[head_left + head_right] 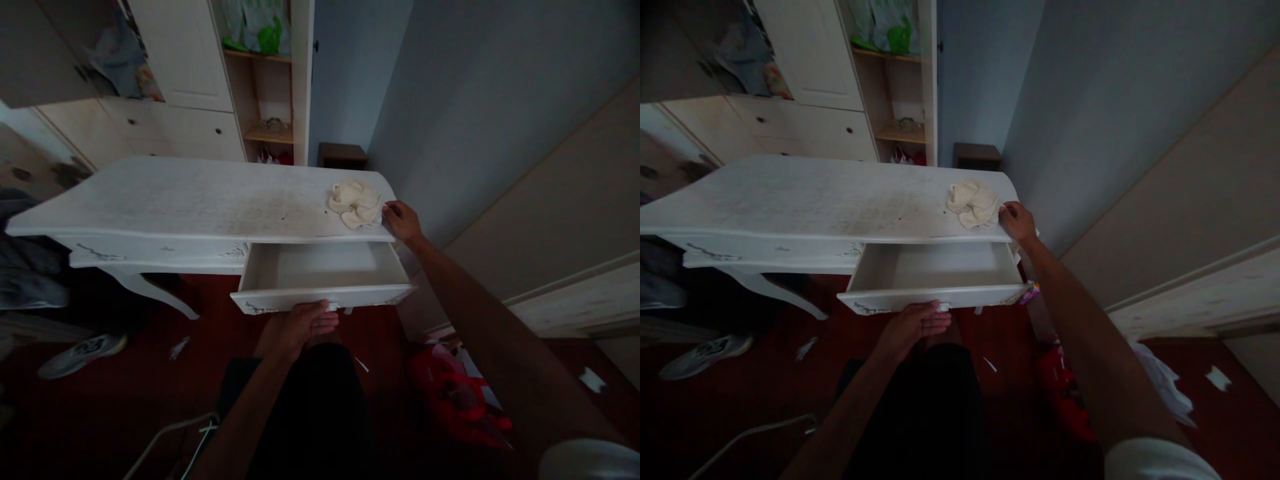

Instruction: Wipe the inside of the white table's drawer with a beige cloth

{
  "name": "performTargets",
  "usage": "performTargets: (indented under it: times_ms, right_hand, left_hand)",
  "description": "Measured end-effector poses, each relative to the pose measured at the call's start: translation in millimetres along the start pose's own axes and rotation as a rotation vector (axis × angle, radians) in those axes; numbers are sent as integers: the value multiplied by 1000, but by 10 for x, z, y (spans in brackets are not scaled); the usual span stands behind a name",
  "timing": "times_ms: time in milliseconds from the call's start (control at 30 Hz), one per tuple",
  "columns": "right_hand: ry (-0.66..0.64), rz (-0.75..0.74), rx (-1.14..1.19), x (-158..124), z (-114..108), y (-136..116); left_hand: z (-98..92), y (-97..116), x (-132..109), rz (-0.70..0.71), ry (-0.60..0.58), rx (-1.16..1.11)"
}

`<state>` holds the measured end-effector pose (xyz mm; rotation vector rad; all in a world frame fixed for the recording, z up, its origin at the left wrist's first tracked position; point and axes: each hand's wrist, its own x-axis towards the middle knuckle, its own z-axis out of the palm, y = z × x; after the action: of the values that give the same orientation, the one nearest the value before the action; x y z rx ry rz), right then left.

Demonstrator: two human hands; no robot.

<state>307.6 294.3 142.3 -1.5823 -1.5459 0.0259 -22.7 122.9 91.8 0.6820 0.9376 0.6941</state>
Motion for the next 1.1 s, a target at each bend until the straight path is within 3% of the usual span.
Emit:
performTargets:
  times_ms: [267, 400, 667, 900, 1100]
  right_hand:
    - [8, 17, 9, -28, 2, -46]
    - [11, 28, 20, -34, 5, -50]
    - [-2, 35, 14, -52, -7, -81]
    - [-29, 46, 5, -62, -15, -100]
    - [-22, 72, 39, -63, -9, -113]
  left_hand:
    - [-85, 306, 526, -34, 79, -137]
    - [-94, 441, 738, -48, 57, -247]
    - [-29, 625, 1102, -32, 89, -384]
    - [-56, 685, 1271, -73, 101, -461]
    - [-18, 670, 1218, -49, 124, -451]
